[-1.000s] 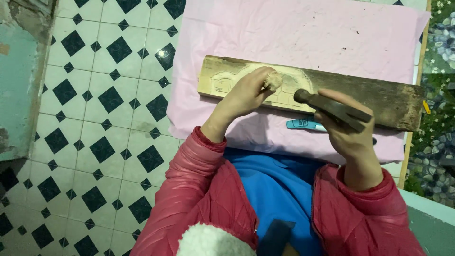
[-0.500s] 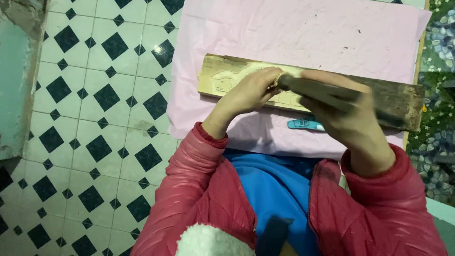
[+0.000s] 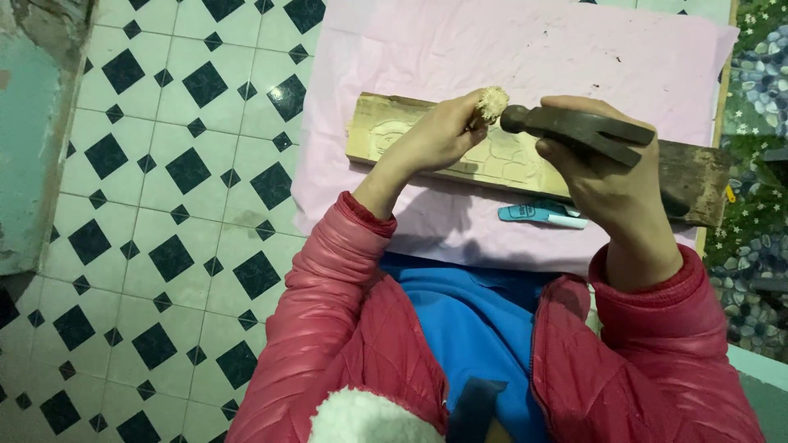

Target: Carving a turtle design into a wooden board using a hammer and carving tools

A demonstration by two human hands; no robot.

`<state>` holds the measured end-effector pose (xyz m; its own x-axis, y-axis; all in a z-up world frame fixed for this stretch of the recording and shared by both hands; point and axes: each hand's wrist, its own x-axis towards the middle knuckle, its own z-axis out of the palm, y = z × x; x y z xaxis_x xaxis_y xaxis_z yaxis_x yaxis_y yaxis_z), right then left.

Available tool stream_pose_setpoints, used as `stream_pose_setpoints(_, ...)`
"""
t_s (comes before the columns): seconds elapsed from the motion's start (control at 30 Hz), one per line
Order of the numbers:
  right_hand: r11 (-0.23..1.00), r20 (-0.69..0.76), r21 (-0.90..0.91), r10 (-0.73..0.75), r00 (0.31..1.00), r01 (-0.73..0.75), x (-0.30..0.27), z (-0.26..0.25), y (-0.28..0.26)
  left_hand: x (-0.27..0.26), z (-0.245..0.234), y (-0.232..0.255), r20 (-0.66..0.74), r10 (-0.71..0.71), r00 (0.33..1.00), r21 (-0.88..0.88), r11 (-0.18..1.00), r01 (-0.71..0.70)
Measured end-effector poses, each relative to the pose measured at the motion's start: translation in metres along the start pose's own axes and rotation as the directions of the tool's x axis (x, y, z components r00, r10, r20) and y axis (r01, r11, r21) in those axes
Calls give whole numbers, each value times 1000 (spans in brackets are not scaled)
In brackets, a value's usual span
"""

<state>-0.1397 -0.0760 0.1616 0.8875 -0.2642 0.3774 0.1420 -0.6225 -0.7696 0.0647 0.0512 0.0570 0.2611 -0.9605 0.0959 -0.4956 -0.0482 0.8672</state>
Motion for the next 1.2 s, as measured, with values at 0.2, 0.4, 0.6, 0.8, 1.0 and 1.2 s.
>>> stream_pose_setpoints(0.2,995,78,-87,-47,996,54,16,8,6,1,6,-2,-7,40,999,9,999,-40)
stream_pose_setpoints(0.4,989,-6,23,-147,989,147,-2,7,38,-8,6,-8,-64,11,998,-119,993,-18)
stream_pose_setpoints(0.6,985,-56,172,-22,998,31,-23,1,43,-8,23,-23,-101,-42,994,-319,948,8)
stream_pose_setpoints(0.8,995,-41,76,68,997,-65,-35,-3,40,4,19,-17,66,-32,997,-185,982,44)
stream_pose_setpoints(1.0,999,-34,-11,39,999,-39,-31,-13,17,3,26,-28,60,142,988,-243,962,-123)
stream_pose_setpoints(1.2,998,-11,25,61,998,-61,-22,-6,10,7,35,-57,87,154,984,-337,934,-117)
